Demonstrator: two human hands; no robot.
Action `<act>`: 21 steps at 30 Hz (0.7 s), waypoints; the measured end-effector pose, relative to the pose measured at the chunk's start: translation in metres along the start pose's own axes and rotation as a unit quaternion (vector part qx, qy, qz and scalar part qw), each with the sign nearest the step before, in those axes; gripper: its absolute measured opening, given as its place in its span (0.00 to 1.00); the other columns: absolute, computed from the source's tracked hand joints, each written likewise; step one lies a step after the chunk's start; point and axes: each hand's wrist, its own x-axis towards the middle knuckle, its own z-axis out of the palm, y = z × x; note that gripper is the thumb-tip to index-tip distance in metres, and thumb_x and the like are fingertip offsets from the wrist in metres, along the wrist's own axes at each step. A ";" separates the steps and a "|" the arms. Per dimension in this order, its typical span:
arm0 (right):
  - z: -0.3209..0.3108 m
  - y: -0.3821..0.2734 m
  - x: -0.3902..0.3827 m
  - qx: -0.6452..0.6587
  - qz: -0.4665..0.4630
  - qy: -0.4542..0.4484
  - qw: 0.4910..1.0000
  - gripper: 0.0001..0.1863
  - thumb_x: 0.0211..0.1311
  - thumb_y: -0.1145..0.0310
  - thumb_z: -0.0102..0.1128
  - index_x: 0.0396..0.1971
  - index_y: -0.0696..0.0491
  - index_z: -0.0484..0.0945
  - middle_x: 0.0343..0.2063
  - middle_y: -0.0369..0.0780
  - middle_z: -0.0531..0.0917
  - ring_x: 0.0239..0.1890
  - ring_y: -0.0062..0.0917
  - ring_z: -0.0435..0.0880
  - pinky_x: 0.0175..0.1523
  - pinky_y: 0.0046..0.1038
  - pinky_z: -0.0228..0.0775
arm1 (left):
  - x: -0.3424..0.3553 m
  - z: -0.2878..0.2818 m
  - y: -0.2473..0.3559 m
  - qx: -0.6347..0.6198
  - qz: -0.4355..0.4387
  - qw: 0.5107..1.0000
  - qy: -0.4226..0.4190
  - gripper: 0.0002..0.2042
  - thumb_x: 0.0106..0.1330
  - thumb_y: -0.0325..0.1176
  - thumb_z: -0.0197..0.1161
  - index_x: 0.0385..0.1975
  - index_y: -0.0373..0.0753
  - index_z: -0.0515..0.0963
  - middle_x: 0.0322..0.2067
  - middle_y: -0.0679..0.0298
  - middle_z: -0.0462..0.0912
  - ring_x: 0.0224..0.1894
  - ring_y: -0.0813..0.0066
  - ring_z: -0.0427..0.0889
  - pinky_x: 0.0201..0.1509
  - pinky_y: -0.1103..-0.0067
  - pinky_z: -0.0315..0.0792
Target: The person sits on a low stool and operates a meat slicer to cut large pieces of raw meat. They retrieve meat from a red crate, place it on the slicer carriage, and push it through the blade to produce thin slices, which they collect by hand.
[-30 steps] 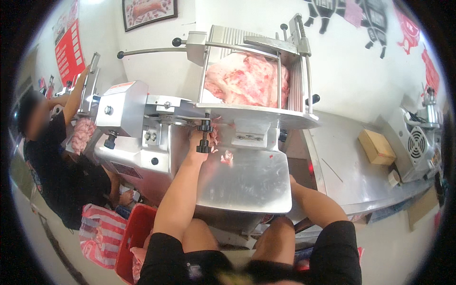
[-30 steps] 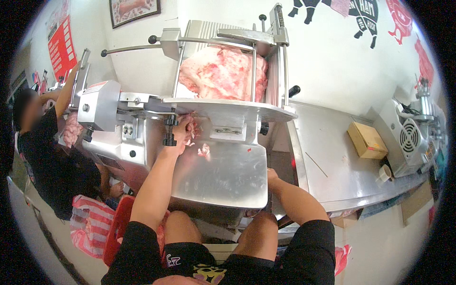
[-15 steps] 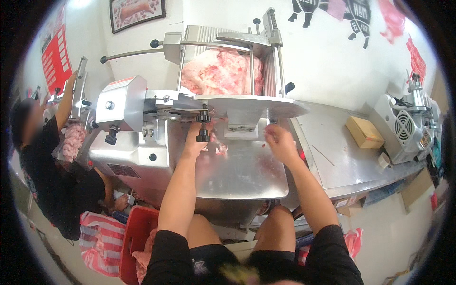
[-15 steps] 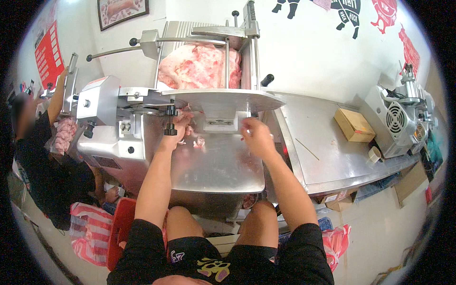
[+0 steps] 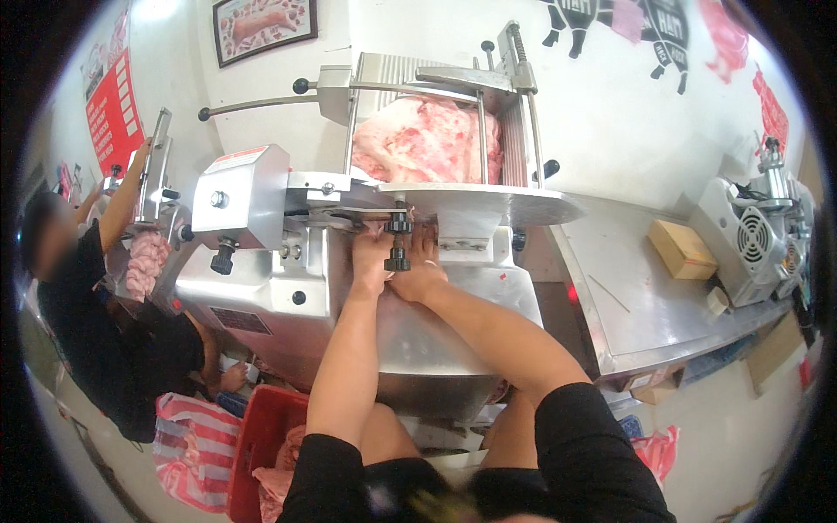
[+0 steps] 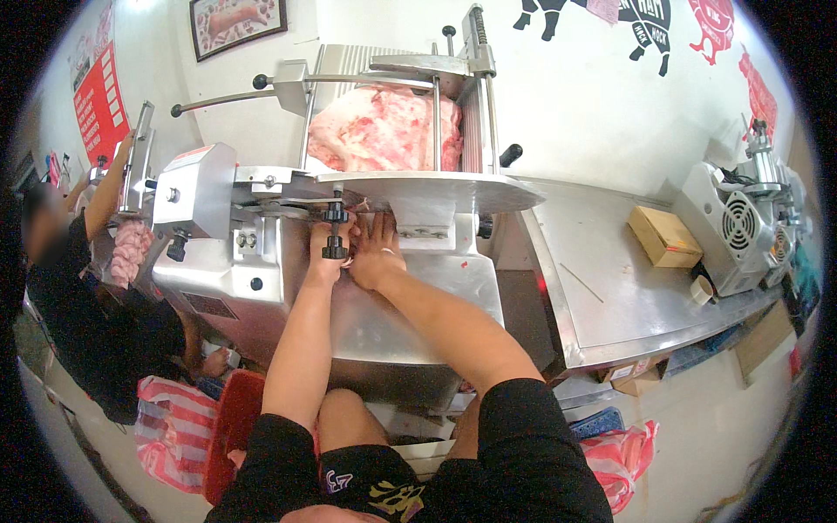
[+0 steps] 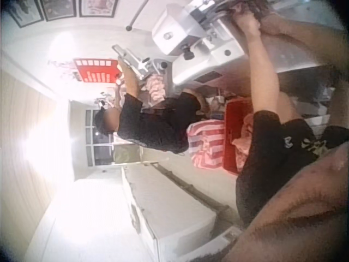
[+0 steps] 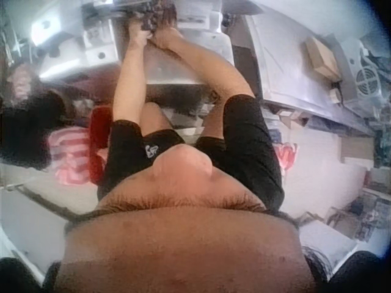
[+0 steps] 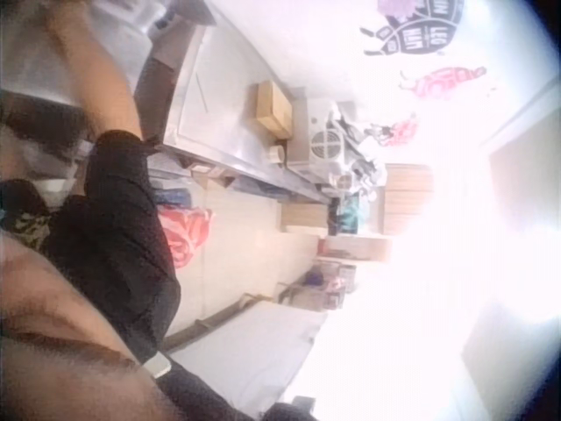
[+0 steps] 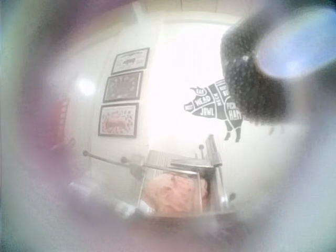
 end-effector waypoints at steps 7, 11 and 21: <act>-0.014 0.005 0.003 0.040 -0.078 -0.034 0.996 0.40 0.70 0.49 0.49 0.74 0.59 0.58 0.76 0.55 0.55 0.79 0.53 0.47 0.81 0.49 0.38 | -0.013 0.007 0.019 -0.017 -0.062 0.998 0.024 0.08 0.72 0.38 0.63 0.35 0.42 0.82 0.23 0.68 0.78 0.15 0.79 0.70 0.12 0.77 0.57; 0.001 0.030 -0.006 0.084 -0.205 0.019 0.975 0.29 0.69 0.57 0.52 0.65 0.58 0.71 0.68 0.55 0.69 0.74 0.46 0.62 0.77 0.43 0.55 | -0.014 0.014 0.025 -0.059 -0.041 0.997 -0.007 0.08 0.72 0.36 0.60 0.35 0.39 0.82 0.25 0.67 0.79 0.20 0.78 0.73 0.19 0.76 0.64; 0.010 0.038 -0.011 0.142 -0.222 -0.060 0.963 0.16 0.68 0.64 0.56 0.48 0.60 0.80 0.54 0.53 0.80 0.53 0.48 0.82 0.61 0.43 0.75 | 0.002 0.009 0.013 -0.077 -0.029 0.996 0.018 0.10 0.74 0.34 0.57 0.36 0.35 0.81 0.29 0.64 0.82 0.29 0.74 0.82 0.32 0.77 0.79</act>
